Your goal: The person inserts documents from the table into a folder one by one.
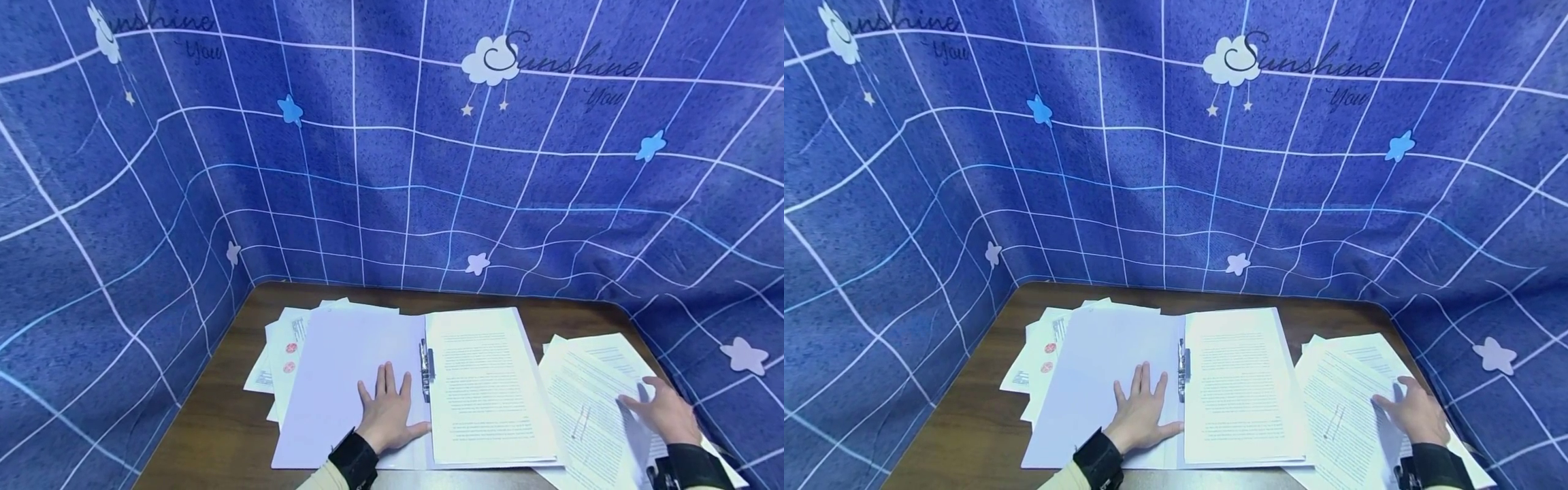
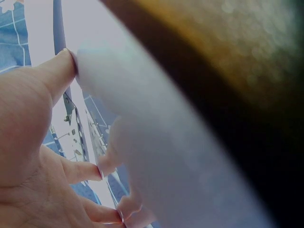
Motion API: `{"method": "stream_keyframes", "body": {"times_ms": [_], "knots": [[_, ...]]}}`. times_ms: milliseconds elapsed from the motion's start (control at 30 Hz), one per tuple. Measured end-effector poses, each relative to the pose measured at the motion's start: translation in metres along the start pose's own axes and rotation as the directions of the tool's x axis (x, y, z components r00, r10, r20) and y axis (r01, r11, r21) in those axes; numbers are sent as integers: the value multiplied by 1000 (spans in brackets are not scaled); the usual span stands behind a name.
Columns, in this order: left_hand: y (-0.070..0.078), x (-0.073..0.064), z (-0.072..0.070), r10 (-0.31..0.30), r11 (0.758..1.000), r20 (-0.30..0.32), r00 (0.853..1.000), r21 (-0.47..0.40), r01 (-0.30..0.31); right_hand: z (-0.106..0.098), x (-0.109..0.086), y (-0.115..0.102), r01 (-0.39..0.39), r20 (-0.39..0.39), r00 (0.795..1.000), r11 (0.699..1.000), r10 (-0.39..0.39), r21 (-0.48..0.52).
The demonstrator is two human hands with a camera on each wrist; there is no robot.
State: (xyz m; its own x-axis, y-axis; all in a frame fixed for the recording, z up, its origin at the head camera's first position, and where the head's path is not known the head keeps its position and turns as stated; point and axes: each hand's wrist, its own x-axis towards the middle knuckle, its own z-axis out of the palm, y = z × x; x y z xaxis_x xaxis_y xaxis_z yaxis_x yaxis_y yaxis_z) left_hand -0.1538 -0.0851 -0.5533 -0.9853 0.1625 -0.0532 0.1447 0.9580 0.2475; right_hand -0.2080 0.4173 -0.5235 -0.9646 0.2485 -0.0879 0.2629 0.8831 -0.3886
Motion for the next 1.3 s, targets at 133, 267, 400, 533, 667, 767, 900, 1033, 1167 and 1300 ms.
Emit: {"method": "stream_keyframes", "body": {"times_ms": [133, 267, 400, 533, 667, 767, 900, 1033, 1167, 1300], "knots": [[1, -1, -2, 1, 1000, -8, 1000, -6, -1, 0, 1, -2, -28, 19, 999, 1000, 28, 3], [1, -2, -3, -1, 1000, -7, 1000, -7, 1, 1, -2, -5, -55, 35, 998, 999, 54, 4], [0, -1, -1, -2, 1000, -3, 1000, -9, 2, 2, -6, -7, -99, 54, 994, 995, 99, 11], [-1, 1, 0, -8, 1000, -1, 1000, -4, 8, 1, -8, -8, -111, 69, 992, 994, 109, 18], [-1, 2, -2, -10, 1000, -8, 1000, 4, 10, 0, -8, -8, -68, 71, 995, 997, 66, 32], [-1, 1, -3, -8, 1000, -7, 1000, -1, 8, 1, -7, -7, -47, 70, 997, 998, 44, 37], [0, 0, -4, -8, 1000, -1, 1000, -6, 8, 3, -6, -8, -58, 70, 996, 998, 56, 30], [0, -1, -4, -4, 1000, -1, 1000, -3, 4, 5, -5, -12, -90, 59, 994, 995, 87, 41], [1, -1, -2, -2, 1000, 2, 1000, 1, 2, 6, -5, -15, -118, 21, 993, 989, 117, 92], [1, -1, -2, -4, 1000, 4, 1000, 4, 4, 5, -4, -17, -106, -57, 992, 986, 114, 128]]}}
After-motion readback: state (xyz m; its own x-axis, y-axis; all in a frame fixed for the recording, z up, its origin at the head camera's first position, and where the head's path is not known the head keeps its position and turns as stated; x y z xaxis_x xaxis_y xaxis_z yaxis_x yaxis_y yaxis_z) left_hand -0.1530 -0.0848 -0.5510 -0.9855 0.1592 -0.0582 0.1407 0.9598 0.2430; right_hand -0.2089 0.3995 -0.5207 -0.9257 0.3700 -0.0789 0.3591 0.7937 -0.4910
